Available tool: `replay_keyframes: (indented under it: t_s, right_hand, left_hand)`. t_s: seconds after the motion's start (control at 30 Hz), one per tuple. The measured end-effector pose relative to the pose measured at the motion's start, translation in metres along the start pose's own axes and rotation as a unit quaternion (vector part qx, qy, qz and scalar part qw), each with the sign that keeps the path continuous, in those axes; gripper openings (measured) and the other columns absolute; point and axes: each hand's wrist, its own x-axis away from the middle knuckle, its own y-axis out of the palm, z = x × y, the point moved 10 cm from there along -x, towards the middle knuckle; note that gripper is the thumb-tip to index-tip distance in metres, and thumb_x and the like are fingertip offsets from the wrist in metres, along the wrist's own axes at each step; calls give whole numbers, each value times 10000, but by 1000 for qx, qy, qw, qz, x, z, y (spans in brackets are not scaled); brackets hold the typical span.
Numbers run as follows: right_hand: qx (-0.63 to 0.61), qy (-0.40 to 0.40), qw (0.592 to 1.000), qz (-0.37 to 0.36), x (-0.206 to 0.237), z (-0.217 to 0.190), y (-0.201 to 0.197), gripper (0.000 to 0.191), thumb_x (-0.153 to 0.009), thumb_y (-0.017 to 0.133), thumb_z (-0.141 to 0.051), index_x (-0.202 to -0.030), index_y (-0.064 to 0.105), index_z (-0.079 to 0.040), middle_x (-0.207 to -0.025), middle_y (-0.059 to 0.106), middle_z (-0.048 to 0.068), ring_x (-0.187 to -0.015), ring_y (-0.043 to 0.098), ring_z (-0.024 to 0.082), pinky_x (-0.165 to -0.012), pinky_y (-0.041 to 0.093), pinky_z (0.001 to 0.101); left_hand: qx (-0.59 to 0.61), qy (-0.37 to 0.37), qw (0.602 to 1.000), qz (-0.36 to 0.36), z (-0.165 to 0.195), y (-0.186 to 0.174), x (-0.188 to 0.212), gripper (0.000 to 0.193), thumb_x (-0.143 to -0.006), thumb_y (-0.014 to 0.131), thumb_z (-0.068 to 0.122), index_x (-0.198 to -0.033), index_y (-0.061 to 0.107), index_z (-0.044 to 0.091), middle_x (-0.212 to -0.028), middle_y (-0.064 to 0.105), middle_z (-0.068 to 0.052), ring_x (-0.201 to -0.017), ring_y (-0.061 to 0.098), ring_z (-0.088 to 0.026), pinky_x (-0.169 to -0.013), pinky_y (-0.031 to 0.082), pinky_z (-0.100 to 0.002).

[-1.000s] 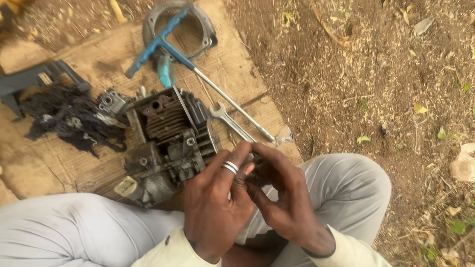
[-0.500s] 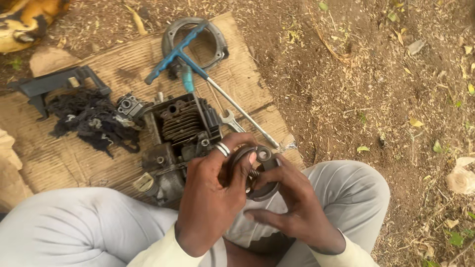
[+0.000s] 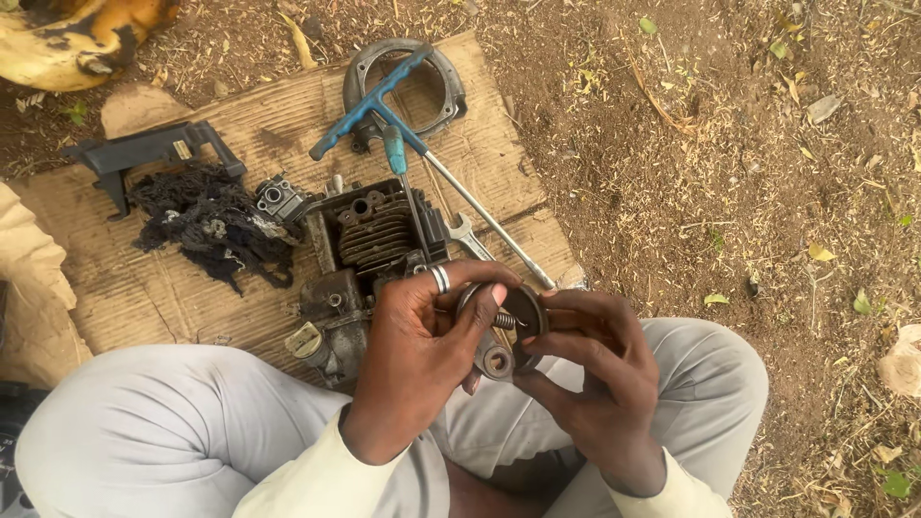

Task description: The person sits on the ground and uses a T-handle wrench and a spanner to loosen a nut on a small engine cylinder assembly. They then remove a clutch shoe assembly with a spring and work it apart by hand, turning and pulling at its parts.

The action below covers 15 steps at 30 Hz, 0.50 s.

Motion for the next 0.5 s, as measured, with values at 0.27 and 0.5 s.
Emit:
replay_keyframes:
  t_s: [0.27,0.5]
  right_hand:
    - [53,-9,998,43,7,-8,-10,459,-635,930,-70,-1045,727,-31,-1218,629,168,-1172,698,267,-978,645,364]
    - [58,-18,997,44,6,-13,-10,462,-642,939,-94,-1042,718,-24,-1228,629,172,-1181,690,277,-980,644,369]
  left_hand:
    - [36,7,999,-8,4,4,2,212,-976,665,148,-1094,753,-5,-799,740,-39,-535,553,-22,-402,446,-209]
    - [40,23,999,-6,8,4,1,211,-989,657,156,-1093,751,-2,-780,717,-41,-522,536,-27,-414,427,-205]
